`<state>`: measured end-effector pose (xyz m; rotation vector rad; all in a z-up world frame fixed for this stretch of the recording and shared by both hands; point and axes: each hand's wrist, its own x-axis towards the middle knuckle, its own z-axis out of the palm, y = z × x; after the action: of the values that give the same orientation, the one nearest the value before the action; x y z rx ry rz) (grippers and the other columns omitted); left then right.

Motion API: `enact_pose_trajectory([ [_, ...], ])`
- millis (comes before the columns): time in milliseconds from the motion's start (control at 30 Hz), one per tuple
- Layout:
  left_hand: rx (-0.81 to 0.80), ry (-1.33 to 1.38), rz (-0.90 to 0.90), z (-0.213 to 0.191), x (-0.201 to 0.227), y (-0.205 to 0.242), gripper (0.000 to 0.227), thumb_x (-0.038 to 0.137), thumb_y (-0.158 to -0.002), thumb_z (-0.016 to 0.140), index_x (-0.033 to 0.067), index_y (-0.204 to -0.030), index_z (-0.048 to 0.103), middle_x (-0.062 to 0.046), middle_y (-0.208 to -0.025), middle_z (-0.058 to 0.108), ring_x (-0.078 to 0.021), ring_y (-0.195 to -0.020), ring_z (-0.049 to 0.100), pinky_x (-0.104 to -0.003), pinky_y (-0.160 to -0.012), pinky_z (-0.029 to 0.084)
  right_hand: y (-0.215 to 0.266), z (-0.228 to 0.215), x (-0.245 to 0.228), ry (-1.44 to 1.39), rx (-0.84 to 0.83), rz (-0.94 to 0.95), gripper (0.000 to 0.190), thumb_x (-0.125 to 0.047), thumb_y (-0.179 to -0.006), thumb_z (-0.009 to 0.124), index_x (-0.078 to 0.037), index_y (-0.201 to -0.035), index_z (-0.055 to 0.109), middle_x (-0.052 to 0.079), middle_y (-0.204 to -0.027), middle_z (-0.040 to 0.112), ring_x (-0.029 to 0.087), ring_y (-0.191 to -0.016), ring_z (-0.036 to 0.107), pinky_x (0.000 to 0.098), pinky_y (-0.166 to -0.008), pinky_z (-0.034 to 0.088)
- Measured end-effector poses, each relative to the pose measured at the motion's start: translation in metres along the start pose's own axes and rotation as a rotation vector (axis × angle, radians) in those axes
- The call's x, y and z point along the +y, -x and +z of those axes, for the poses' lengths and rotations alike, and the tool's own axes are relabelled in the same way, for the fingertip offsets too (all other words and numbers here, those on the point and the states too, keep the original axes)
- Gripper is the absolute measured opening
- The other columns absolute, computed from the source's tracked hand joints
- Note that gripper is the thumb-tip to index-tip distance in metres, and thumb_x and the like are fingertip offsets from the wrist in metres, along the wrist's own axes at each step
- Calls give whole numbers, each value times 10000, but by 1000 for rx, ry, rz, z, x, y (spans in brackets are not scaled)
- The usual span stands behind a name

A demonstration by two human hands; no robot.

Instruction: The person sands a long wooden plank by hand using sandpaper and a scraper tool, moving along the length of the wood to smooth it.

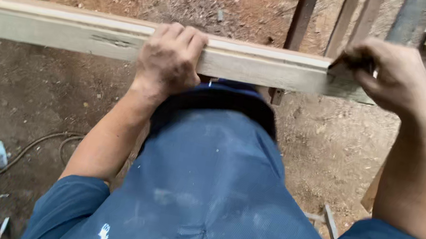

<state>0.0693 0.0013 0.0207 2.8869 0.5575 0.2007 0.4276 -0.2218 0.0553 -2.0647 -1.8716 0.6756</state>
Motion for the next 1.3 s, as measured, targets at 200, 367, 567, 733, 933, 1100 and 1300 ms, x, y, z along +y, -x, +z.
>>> enact_pose_trajectory([
  [200,87,19,29,7,-1,-1,217,215,-998,621,61,-855,677,-117,-726,702,-219,-611,661,-336,-557,509,-6,11,-1,-165,-82,40,108,-105,-929,775,-90,-1034,755,89,-953,764,180,-809,740,315,-709,614],
  [367,131,28,28,7,-1,-5,156,128,-849,577,69,-922,701,-131,-832,742,-262,-742,718,-373,-705,577,-12,27,9,-75,18,-84,156,-100,-997,766,-80,-860,693,73,-820,722,166,-717,704,325,-642,593],
  [567,46,-30,9,14,-2,1,159,60,-957,584,74,-1019,730,-139,-927,766,-247,-825,746,-368,-799,584,-76,79,-42,-295,123,-344,226,-140,-828,819,-47,-793,616,131,-782,643,258,-715,648,384,-608,562],
  [733,69,4,19,4,1,1,211,62,-888,556,57,-1007,730,-143,-919,767,-269,-853,757,-384,-820,594,-46,54,-17,-138,62,-314,209,-137,-964,795,-82,-836,638,87,-877,661,248,-837,678,394,-700,585],
  [933,99,-11,13,8,3,-5,227,58,-871,538,67,-984,734,-139,-909,769,-263,-833,759,-388,-836,605,-10,37,19,-112,26,-130,162,-126,-1004,776,-123,-852,722,25,-754,658,175,-789,621,342,-613,543],
  [1100,66,-13,18,20,-2,4,199,49,-973,553,64,-1006,748,-137,-904,774,-243,-778,751,-374,-763,600,-96,91,-50,-271,79,-419,106,-125,-872,828,-119,-873,722,30,-826,697,203,-834,610,371,-765,537],
  [1300,63,8,15,26,-5,4,171,32,-969,581,72,-999,745,-123,-898,775,-231,-762,744,-374,-757,599,-44,57,-6,-44,13,-308,54,-171,-985,787,-133,-965,754,29,-920,732,182,-938,669,344,-829,598],
])
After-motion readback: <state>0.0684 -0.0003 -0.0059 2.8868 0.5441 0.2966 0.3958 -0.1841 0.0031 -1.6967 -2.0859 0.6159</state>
